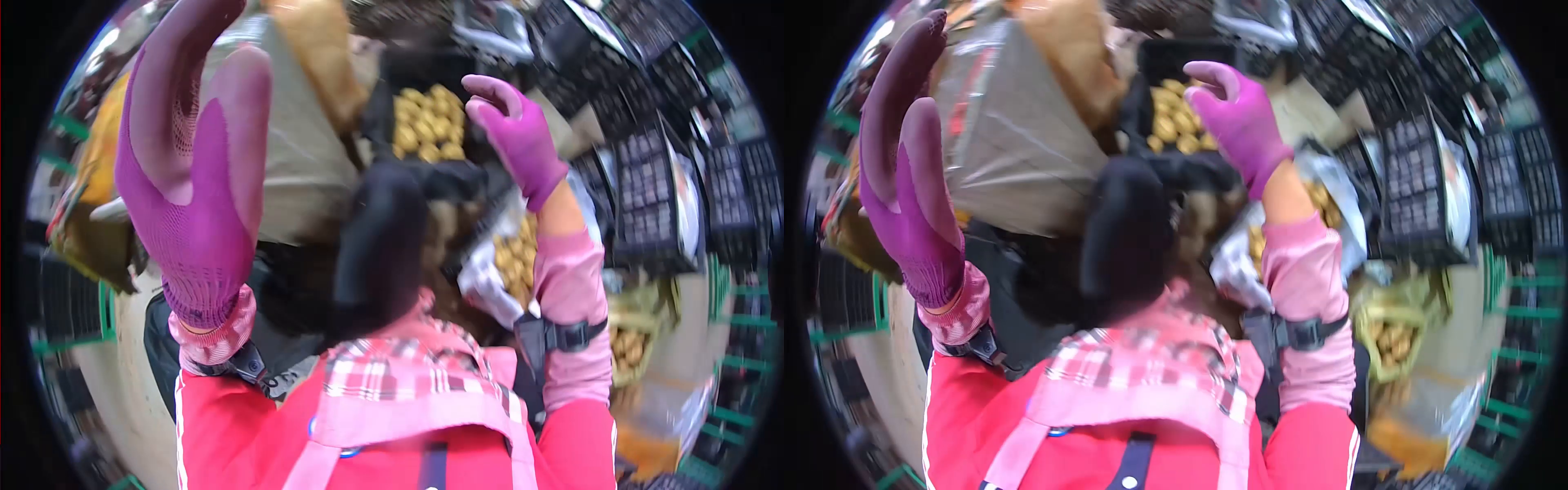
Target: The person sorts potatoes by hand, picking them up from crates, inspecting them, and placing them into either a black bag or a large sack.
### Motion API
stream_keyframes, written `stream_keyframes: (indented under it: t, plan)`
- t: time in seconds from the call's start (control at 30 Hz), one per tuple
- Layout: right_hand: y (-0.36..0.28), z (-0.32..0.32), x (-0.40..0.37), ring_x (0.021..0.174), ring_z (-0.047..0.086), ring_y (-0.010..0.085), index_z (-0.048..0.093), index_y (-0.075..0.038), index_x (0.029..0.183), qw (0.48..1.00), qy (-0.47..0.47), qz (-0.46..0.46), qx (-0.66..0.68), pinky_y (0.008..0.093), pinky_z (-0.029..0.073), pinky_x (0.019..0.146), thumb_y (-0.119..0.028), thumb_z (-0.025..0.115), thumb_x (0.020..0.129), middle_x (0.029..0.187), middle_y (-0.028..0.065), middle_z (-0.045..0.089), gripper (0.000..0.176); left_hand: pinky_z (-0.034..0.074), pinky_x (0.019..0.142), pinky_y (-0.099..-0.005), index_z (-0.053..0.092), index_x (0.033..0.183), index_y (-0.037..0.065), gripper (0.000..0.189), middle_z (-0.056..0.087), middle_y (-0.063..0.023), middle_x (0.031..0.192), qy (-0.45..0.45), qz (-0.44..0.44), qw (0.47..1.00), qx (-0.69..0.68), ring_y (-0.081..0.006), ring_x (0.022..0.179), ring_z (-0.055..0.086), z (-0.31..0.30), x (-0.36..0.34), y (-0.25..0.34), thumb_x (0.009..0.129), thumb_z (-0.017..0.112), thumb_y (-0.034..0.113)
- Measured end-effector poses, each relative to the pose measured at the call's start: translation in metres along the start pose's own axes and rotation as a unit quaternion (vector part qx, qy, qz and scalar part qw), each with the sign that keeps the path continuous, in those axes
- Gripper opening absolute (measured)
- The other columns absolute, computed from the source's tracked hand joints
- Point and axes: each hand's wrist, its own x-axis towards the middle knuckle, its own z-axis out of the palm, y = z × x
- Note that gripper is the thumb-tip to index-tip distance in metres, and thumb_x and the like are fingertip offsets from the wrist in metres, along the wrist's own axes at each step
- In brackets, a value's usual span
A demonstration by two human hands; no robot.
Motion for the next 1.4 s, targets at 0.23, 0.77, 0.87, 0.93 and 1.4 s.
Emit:
stream_keyframes:
  t: [0.23,0.77,0.87,0.93,1.4]
  plan:
    - [0.198,-0.186,-0.181,0.092,0.065,0.0158,0.066,-0.001,0.118,0.91,0.112,0.304,-0.258,0.0292,0.051,0.083,-0.029,0.07,0.086,0.106,0.0105,0.07,0.042,0.044,0.1,-0.0348,0.059,0.127,0.004,0.041,0.064,-0.0153,0.121,-0.37,0.038,0.912,-0.171,-0.0267,0.116,0.06,0.218,-0.058,-0.009,0.088,0.069,0.013]
    - [0.432,-0.103,-0.283,0.11,0.063,0.0327,0.051,-0.012,0.132,0.71,-0.315,0.392,-0.493,0.0481,0.05,0.092,-0.023,0.059,0.089,0.117,0.0178,0.063,0.045,0.039,0.101,-0.0463,0.056,0.127,0.006,0.054,0.056,-0.0143,0.125,-0.749,0.111,0.65,-0.07,-0.0302,0.115,0.054,0.354,-0.143,-0.007,0.083,0.066,0.035]
    - [0.427,-0.108,-0.267,0.113,0.062,0.0321,0.051,-0.011,0.132,0.691,-0.324,0.512,-0.394,0.0459,0.05,0.094,-0.03,0.064,0.086,0.121,0.0182,0.063,0.051,0.034,0.108,-0.0484,0.054,0.13,0.005,0.056,0.053,-0.0167,0.132,-0.752,0.112,0.649,-0.025,-0.0323,0.12,0.051,0.353,-0.142,-0.009,0.084,0.064,0.035]
    - [0.428,-0.128,-0.264,0.118,0.06,0.0326,0.053,-0.009,0.133,0.734,-0.319,0.515,-0.306,0.0435,0.049,0.096,-0.039,0.076,0.077,0.128,0.0182,0.061,0.068,0.033,0.109,-0.0486,0.054,0.129,0.004,0.056,0.051,-0.0176,0.134,-0.768,0.107,0.63,-0.032,-0.033,0.12,0.051,0.354,-0.135,-0.008,0.084,0.064,0.035]
    - [0.078,-0.182,-0.141,0.121,0.054,0.0225,0.05,-0.004,0.135,0.992,0.079,0.08,-0.052,0.0352,0.04,0.105,-0.014,0.082,0.069,0.129,0.0114,0.057,0.075,0.058,0.078,-0.0315,0.04,0.141,0.006,0.078,0.066,-0.0127,0.107,-0.621,-0.547,0.315,-0.465,-0.0205,0.085,0.07,0.343,-0.105,0.014,0.096,0.031,0.07]
